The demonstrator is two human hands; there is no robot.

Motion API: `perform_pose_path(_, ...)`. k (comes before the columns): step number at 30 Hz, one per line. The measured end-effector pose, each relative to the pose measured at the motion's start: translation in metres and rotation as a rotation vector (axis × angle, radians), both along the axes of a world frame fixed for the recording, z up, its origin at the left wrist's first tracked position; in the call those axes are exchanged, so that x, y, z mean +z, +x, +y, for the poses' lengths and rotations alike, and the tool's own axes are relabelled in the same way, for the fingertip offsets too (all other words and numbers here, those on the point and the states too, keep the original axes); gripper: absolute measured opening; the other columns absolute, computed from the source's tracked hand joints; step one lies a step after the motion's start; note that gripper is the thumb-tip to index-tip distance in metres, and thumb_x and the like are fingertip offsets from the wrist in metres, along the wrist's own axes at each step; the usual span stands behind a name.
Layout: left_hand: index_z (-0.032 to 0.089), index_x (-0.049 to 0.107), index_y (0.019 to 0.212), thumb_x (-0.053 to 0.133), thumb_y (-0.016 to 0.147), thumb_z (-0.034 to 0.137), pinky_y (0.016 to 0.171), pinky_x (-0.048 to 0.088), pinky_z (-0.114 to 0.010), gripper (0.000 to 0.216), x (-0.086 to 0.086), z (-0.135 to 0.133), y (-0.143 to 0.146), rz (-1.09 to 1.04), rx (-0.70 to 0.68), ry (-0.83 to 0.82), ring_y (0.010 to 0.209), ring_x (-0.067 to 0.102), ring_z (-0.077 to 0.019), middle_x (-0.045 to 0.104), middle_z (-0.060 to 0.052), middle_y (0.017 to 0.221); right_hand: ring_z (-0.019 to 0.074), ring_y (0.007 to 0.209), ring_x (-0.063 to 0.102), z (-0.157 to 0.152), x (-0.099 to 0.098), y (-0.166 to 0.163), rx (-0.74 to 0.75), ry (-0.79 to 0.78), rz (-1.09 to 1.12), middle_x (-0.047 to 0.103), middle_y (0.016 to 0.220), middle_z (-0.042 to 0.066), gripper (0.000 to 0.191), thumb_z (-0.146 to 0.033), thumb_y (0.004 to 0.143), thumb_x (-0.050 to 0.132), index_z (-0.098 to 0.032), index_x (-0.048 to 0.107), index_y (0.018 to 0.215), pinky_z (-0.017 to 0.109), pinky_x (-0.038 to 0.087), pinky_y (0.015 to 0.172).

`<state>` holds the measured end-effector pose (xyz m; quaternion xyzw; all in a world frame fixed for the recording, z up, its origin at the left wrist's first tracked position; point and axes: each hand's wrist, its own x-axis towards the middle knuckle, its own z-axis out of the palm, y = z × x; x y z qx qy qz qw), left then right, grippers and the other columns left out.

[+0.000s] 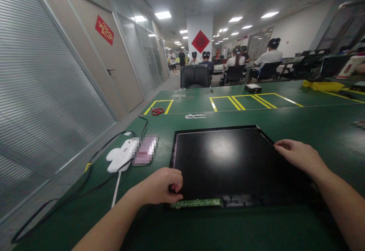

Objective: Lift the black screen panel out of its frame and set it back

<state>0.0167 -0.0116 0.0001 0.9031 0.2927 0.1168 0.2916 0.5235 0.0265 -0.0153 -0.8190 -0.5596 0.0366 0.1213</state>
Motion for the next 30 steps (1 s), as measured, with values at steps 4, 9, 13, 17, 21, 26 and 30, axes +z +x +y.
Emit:
perform_pose_path(4, 0.018, 0.055, 0.071, 0.082, 0.072, 0.003, 0.059, 0.035, -0.02, 0.031, 0.0009, -0.0007, 0.0002, 0.006, -0.002, 0.002, 0.065, 0.05, -0.0084, 0.055, 0.006, 0.075, 0.0299, 0.087, 0.073, 0.0008, -0.0003, 0.002, -0.013, -0.026, -0.004, 0.079, 0.092, 0.007, 0.044, -0.057, 0.082, 0.049, -0.03, 0.08, 0.099, 0.037, 0.053, 0.07)
perform_pose_path(9, 0.018, 0.055, 0.07, 0.08, 0.072, 0.002, 0.06, 0.037, -0.019, 0.029, 0.0013, -0.001, -0.0009, -0.012, -0.007, -0.008, 0.065, 0.052, -0.0088, 0.056, 0.006, 0.075, 0.0295, 0.079, 0.073, 0.0029, -0.0071, 0.0069, 0.015, 0.03, 0.005, 0.079, 0.086, 0.006, 0.043, -0.056, 0.08, 0.049, -0.03, 0.079, 0.095, 0.038, 0.052, 0.067)
perform_pose_path(13, 0.018, 0.055, 0.069, 0.08, 0.07, 0.003, 0.059, 0.036, -0.019, 0.029, 0.0007, -0.0001, -0.0017, -0.041, -0.007, -0.018, 0.064, 0.051, -0.0085, 0.054, 0.006, 0.073, 0.0295, 0.079, 0.073, 0.0032, -0.009, 0.0071, 0.005, 0.028, 0.023, 0.079, 0.085, 0.006, 0.044, -0.057, 0.079, 0.048, -0.03, 0.079, 0.094, 0.038, 0.052, 0.067)
perform_pose_path(17, 0.018, 0.056, 0.069, 0.079, 0.07, 0.005, 0.058, 0.036, -0.019, 0.027, 0.0002, -0.0004, -0.0021, -0.036, 0.004, -0.022, 0.063, 0.049, -0.0087, 0.054, 0.005, 0.073, 0.0301, 0.082, 0.073, 0.0025, -0.0072, 0.0052, 0.009, 0.03, 0.064, 0.079, 0.088, 0.006, 0.043, -0.057, 0.078, 0.048, -0.03, 0.079, 0.093, 0.039, 0.053, 0.069)
perform_pose_path(21, 0.018, 0.056, 0.068, 0.076, 0.07, 0.003, 0.056, 0.036, -0.019, 0.026, -0.0016, -0.0018, -0.0022, -0.018, 0.005, -0.018, 0.061, 0.049, -0.0084, 0.055, 0.005, 0.072, 0.031, 0.084, 0.073, 0.0024, -0.0065, 0.0044, 0.002, 0.027, 0.071, 0.08, 0.09, 0.006, 0.043, -0.057, 0.078, 0.049, -0.03, 0.079, 0.092, 0.04, 0.053, 0.071)
perform_pose_path(26, 0.018, 0.055, 0.065, 0.074, 0.068, 0.001, 0.055, 0.035, -0.019, 0.026, -0.0027, -0.0025, -0.001, -0.041, -0.008, -0.012, 0.059, 0.049, -0.0079, 0.053, 0.006, 0.068, 0.0315, 0.083, 0.073, 0.0032, -0.0065, 0.0049, 0.008, 0.012, 0.066, 0.079, 0.088, 0.007, 0.042, -0.057, 0.079, 0.049, -0.03, 0.078, 0.093, 0.04, 0.053, 0.07)
perform_pose_path(30, 0.019, 0.056, 0.066, 0.075, 0.068, 0.001, 0.055, 0.035, -0.019, 0.026, -0.0054, -0.0013, -0.0011, -0.02, -0.006, -0.001, 0.059, 0.049, -0.008, 0.053, 0.007, 0.067, 0.0316, 0.094, 0.073, 0.0032, -0.0063, 0.0047, -0.008, -0.018, 0.08, 0.08, 0.099, 0.006, 0.046, -0.059, 0.08, 0.047, -0.03, 0.078, 0.098, 0.04, 0.053, 0.076)
